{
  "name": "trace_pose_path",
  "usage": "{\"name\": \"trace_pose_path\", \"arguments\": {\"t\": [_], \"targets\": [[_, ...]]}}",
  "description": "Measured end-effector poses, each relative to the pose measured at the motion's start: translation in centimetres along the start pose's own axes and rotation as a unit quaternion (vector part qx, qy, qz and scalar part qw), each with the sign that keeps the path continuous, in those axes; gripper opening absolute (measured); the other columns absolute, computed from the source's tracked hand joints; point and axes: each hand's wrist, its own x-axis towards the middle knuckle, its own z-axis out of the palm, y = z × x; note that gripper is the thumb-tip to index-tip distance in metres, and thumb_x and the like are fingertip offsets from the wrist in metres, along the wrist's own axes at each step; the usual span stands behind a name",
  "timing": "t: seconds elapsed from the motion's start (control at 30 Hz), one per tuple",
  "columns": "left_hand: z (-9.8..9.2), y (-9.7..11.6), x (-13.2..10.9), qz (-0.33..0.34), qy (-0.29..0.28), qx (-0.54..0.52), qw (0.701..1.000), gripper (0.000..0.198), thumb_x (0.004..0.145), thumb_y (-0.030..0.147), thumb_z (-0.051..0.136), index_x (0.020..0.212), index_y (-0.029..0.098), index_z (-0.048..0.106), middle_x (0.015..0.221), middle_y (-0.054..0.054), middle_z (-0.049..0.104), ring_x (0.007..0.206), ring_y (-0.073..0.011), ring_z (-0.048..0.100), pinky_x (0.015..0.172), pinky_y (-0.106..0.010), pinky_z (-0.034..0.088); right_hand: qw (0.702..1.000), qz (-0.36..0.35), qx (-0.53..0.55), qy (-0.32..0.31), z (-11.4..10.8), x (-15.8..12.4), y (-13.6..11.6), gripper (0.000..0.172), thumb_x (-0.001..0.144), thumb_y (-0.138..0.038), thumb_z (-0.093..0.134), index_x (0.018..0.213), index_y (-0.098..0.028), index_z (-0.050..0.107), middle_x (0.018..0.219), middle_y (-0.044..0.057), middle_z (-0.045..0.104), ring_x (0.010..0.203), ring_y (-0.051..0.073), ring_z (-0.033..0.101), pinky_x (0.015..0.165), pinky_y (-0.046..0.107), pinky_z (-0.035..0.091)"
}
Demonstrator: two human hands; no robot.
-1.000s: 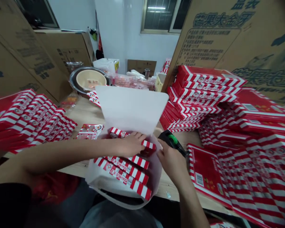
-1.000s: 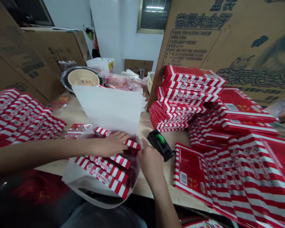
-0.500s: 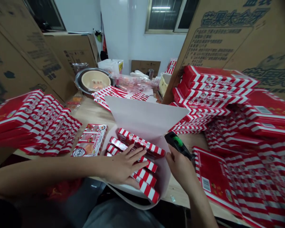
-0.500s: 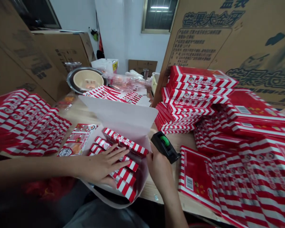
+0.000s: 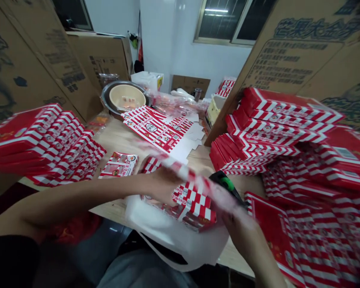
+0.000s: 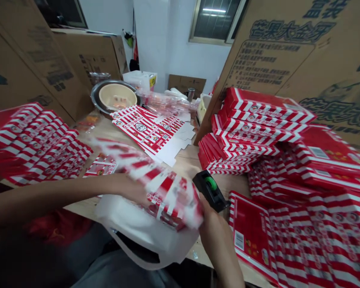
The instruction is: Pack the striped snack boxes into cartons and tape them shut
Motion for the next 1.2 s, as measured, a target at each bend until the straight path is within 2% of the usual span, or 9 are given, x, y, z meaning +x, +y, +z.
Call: {"name": "trace_pose_path", "arguments": {"t": [0.13,0.33,0.53,0.63,0.77,0.83,0.9,1.07,1.2], "targets": [[0.5,-0.1,0.5,-0.011,0.017,0.041,0.999,0.099,0.059,0.046,0.063,0.141,0.019,0.014,0.133,-0.018,0.031,0.12,-0.037,0.028,0.099,-0.048,0.023,1.0,-0.003,0.002,-0.023,-0.7,0.1,-0.1,0.047,0.086,-0.023,0.034,0.132,-0.022,0.039,0.104,0.012,0.067,0.092,0.028,0.065,0.06,0.028,0.048],[1.3,-0.5,0.6,-0.007,0.004,0.033,0.999,0.099,0.061,0.048,0.062,0.141,0.02,0.011,0.142,-0.019,0.022,0.128,-0.0374,0.02,0.103,-0.05,0.016,0.999,0.014,0.013,-0.041,-0.4,0.7,-0.7,0.045,0.087,-0.024,0.032,0.13,-0.016,0.041,0.105,0.015,0.065,0.09,0.03,0.064,0.064,0.033,0.049],[2.0,-0.2,0.4,-0.029,-0.085,0.017,0.996,0.105,0.065,0.054,0.06,0.141,0.006,0.005,0.146,-0.023,-0.006,0.134,-0.0339,-0.009,0.105,-0.055,0.0,0.966,-0.149,-0.024,0.208,-0.8,1.5,-3.0,0.064,0.08,-0.041,0.052,0.131,-0.006,0.037,0.129,0.025,0.045,0.12,0.036,0.041,0.096,0.049,0.036],[0.0,-1.2,-1.3,-0.101,-0.049,0.019,0.994,0.098,0.066,0.051,0.062,0.139,0.003,0.016,0.146,-0.023,0.001,0.134,-0.0336,-0.007,0.106,-0.054,-0.003,0.958,-0.266,-0.073,0.079,-0.7,3.2,-6.0,0.09,0.067,-0.049,0.066,0.138,-0.01,0.026,0.144,0.021,0.025,0.133,0.034,0.019,0.106,0.05,0.021],[-0.9,-4.6,-6.7,-0.269,0.184,-0.064,0.943,0.065,0.084,0.044,0.041,0.136,0.011,0.023,0.147,-0.018,0.015,0.137,-0.0264,0.006,0.109,-0.048,0.007,0.955,-0.248,-0.146,-0.073,1.1,5.9,-8.7,0.102,0.066,-0.054,0.063,0.142,-0.01,0.012,0.148,0.018,0.003,0.136,0.034,0.002,0.106,0.057,0.007],[1.0,-6.5,-9.8,-0.362,0.3,-0.123,0.874,0.054,0.089,0.04,0.027,0.135,0.011,0.026,0.143,-0.016,0.027,0.134,-0.0223,0.022,0.108,-0.041,0.02,0.954,-0.245,-0.166,-0.052,2.0,6.7,-8.9,0.09,0.075,-0.053,0.053,0.142,-0.01,0.011,0.148,0.018,0.005,0.136,0.034,0.005,0.105,0.058,0.011],[4.1,-7.8,-12.6,-0.452,0.353,-0.133,0.808,0.052,0.088,0.038,0.027,0.13,0.009,0.033,0.135,-0.018,0.04,0.129,-0.0238,0.032,0.106,-0.04,0.026,0.949,-0.256,-0.184,-0.007,2.4,7.0,-8.7,0.083,0.079,-0.051,0.048,0.141,-0.01,0.014,0.147,0.02,0.013,0.134,0.035,0.015,0.102,0.057,0.018],[11.5,-7.2,-16.6,-0.494,0.341,-0.108,0.792,0.051,0.086,0.035,0.034,0.131,0.012,0.031,0.139,-0.018,0.033,0.132,-0.0265,0.024,0.106,-0.047,0.024,0.938,-0.279,-0.2,0.058,2.0,7.8,-8.4,0.078,0.078,-0.059,0.044,0.138,-0.012,0.028,0.129,0.024,0.044,0.113,0.038,0.044,0.088,0.051,0.035],[12.4,-5.5,-16.9,-0.542,0.354,-0.112,0.754,0.056,0.086,0.039,0.037,0.133,0.011,0.028,0.141,-0.022,0.026,0.133,-0.0315,0.019,0.104,-0.053,0.023,0.936,-0.283,-0.205,0.045,1.8,8.2,-9.1,0.082,0.075,-0.063,0.046,0.137,-0.012,0.03,0.125,0.025,0.045,0.107,0.04,0.047,0.085,0.051,0.036]]}}
